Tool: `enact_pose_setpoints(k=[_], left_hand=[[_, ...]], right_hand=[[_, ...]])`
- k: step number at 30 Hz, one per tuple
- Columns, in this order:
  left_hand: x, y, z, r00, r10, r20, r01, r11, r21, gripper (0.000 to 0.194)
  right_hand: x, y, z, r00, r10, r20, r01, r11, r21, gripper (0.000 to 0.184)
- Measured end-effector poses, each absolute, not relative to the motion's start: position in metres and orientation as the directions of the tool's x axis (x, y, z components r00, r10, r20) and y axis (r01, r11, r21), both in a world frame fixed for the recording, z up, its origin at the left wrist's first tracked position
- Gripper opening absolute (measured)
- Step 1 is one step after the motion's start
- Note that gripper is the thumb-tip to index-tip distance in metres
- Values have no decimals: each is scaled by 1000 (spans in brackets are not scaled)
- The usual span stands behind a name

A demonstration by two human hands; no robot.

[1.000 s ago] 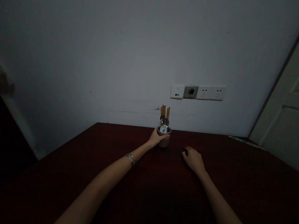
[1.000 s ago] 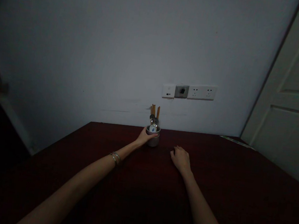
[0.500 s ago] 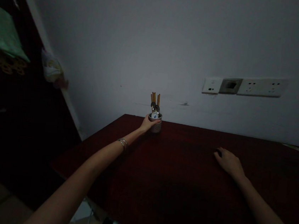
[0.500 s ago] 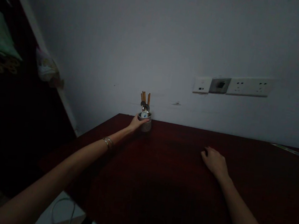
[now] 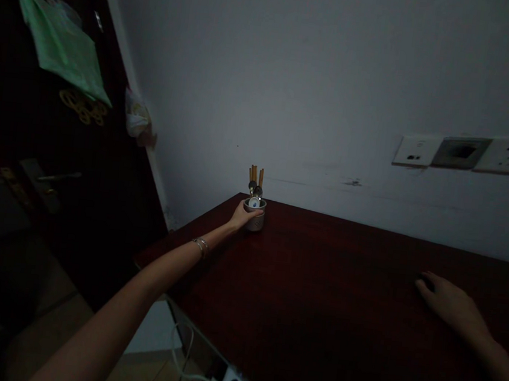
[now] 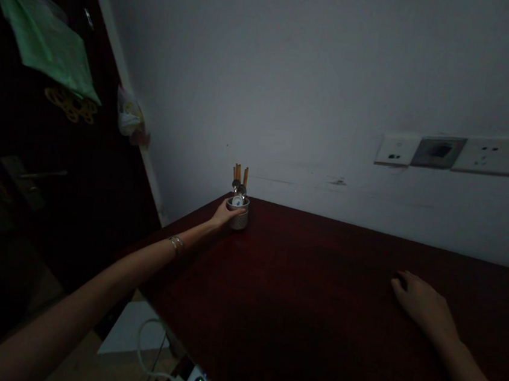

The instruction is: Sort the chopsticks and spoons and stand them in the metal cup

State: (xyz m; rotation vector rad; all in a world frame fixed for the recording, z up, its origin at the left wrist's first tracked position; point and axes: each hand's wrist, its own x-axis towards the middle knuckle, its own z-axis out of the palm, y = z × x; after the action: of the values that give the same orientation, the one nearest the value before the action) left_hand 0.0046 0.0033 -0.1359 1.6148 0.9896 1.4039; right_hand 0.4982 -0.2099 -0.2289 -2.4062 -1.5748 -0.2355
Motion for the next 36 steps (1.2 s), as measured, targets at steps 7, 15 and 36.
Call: enact_pose_setpoints(k=[7,15,36], left_hand=[[1,4,-147,118,894,432,108,-444,889,64],[-2,-3,-147,102,904,416,96,-425,900,62],[-2,3,-159,71,910,409,123,-415,902,74]], right_hand=[[503,-208,-232,404,880,251,915,-385,-122,57],[502,-210,-231,381,881,280,924,-356,-139,56],[499,-210,-230,365,889,277,931,-348,-110,56]])
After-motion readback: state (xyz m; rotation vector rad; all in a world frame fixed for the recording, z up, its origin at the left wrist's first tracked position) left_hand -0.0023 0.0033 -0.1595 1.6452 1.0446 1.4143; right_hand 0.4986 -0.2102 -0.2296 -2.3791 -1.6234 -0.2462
